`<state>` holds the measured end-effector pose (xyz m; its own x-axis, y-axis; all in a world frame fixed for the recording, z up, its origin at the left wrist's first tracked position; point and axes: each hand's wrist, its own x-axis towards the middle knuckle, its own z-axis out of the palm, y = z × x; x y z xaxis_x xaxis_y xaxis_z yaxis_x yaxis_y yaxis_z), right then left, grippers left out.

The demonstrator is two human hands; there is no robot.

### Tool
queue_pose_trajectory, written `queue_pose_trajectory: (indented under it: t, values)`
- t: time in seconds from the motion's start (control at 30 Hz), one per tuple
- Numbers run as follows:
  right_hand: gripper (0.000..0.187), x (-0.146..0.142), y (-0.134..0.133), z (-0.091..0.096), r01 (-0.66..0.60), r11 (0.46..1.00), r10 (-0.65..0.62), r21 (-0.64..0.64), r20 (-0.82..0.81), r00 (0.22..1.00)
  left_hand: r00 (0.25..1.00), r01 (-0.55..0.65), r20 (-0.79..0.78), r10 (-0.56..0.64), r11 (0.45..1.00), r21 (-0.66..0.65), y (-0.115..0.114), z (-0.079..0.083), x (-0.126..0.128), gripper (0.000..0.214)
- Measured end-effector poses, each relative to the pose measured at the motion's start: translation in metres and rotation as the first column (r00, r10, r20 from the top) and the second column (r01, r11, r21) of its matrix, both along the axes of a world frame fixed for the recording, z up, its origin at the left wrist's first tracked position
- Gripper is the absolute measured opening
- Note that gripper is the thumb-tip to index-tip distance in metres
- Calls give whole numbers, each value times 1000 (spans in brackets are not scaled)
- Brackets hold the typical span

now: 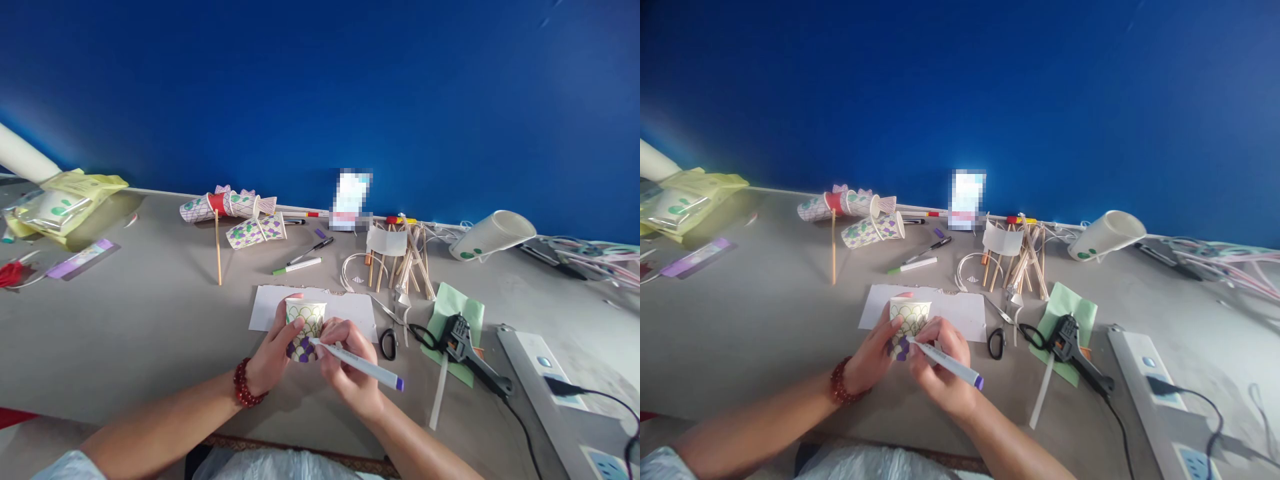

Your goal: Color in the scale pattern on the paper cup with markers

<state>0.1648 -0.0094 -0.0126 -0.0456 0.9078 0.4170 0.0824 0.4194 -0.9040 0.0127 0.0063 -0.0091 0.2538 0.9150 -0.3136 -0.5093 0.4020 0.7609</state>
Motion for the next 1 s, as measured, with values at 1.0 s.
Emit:
queue_pose_trajectory:
  t: [1.0]
  values:
    - [13, 0, 0, 0, 38, 998, -38, -44, -10, 999, 999, -17, 41, 19, 998, -58, 1, 3, 2, 52]
